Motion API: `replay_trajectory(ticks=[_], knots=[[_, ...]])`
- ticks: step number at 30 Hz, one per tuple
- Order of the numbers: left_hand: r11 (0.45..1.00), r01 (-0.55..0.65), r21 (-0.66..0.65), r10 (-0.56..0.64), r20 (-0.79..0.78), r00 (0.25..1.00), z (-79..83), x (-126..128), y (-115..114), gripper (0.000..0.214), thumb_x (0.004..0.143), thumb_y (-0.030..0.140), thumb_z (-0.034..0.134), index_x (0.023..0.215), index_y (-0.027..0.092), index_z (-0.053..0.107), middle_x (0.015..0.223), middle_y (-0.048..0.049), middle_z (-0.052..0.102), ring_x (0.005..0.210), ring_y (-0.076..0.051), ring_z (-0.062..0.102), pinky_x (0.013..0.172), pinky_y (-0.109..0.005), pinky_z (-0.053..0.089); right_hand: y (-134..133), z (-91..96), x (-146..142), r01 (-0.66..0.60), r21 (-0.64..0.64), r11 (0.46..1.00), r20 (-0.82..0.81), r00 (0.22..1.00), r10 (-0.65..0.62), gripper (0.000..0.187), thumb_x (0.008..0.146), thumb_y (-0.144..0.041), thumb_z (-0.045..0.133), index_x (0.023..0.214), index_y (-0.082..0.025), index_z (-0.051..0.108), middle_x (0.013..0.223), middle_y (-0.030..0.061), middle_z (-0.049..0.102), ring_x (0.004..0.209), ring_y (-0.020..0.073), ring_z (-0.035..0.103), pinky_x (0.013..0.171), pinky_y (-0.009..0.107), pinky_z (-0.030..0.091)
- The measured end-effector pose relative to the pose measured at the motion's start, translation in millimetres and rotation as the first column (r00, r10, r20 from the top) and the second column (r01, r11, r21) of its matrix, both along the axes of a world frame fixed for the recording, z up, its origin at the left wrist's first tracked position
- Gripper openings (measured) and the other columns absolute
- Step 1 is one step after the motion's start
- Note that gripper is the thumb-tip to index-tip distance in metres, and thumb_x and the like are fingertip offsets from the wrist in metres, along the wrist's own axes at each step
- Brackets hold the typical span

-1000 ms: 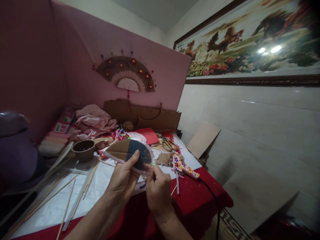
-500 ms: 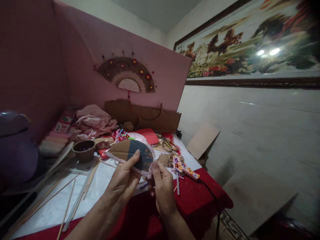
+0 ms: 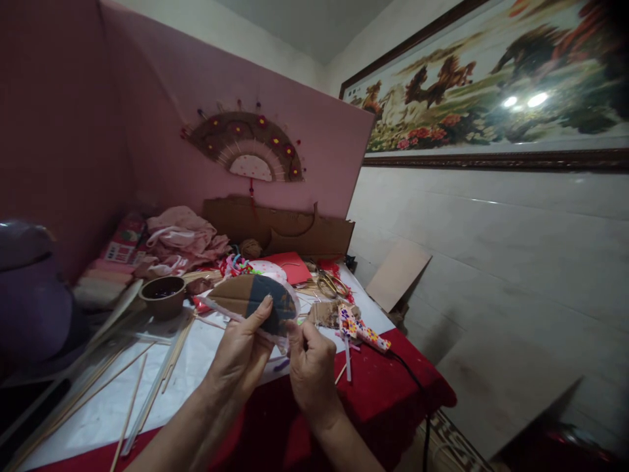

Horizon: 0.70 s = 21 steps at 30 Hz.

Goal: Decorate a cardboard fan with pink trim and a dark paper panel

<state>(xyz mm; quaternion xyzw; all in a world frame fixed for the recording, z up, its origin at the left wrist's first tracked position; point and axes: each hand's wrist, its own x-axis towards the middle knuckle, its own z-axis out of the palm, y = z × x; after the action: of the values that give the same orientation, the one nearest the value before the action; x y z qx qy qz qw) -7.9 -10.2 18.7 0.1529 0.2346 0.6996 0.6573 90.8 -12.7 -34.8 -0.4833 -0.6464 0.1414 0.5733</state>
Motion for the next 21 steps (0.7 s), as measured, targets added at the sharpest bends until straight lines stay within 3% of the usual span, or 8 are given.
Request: replay_trajectory(ticks=[4,7,13,21], knots=[[0.997,-0.015,-0.072,0.017,0.024,1.000,6.3,0,1,0.022,0.081,-0.003,0.048,0.091,0.009,0.065,0.071,-0.0068,0.073,0.061,-0.014,0.068,0.060,-0.024,0.057,-1,2.2,1,-0.233,-0.110,0.966,-0.304,0.934,0.191,0.048,0.093,-0.046,0.029,0.058,-0.019,0.046,0.050,-0.0024,0.046,0.047,0.0104,0.043,0.048,0.022,0.032],[0.996,-0.020,-0.083,0.022,0.028,0.999,8.1,0,1,0.021,0.082,-0.002,0.047,0.085,0.009,0.065,0.069,-0.0073,0.073,0.060,-0.014,0.068,0.058,-0.023,0.057,-6,1.5,2,-0.303,-0.175,0.937,-0.385,0.897,0.218,0.046,0.092,-0.049,0.030,0.064,-0.019,0.050,0.049,-0.0037,0.046,0.042,0.0098,0.040,0.043,0.022,0.030],[1.000,0.001,-0.028,-0.001,-0.002,1.000,1.2,-1,1,0.019,0.081,-0.001,0.050,0.078,0.008,0.066,0.070,-0.0080,0.072,0.061,-0.014,0.068,0.058,-0.022,0.057,-9,-0.2,0,-0.208,-0.142,0.968,-0.245,0.955,0.169,0.039,0.088,-0.045,0.045,0.060,-0.018,0.046,0.052,-0.0035,0.046,0.050,0.0100,0.041,0.048,0.021,0.033],[0.988,-0.078,0.136,0.087,-0.066,0.994,5.7,3,-4,0.026,0.074,0.003,0.062,0.097,0.014,0.066,0.088,-0.0065,0.072,0.078,-0.013,0.067,0.070,-0.023,0.054,-12,3.1,11,-0.164,-0.110,0.980,-0.262,0.956,0.131,0.038,0.093,-0.042,0.032,0.072,-0.018,0.053,0.059,-0.0017,0.050,0.052,0.0111,0.043,0.048,0.022,0.032]])
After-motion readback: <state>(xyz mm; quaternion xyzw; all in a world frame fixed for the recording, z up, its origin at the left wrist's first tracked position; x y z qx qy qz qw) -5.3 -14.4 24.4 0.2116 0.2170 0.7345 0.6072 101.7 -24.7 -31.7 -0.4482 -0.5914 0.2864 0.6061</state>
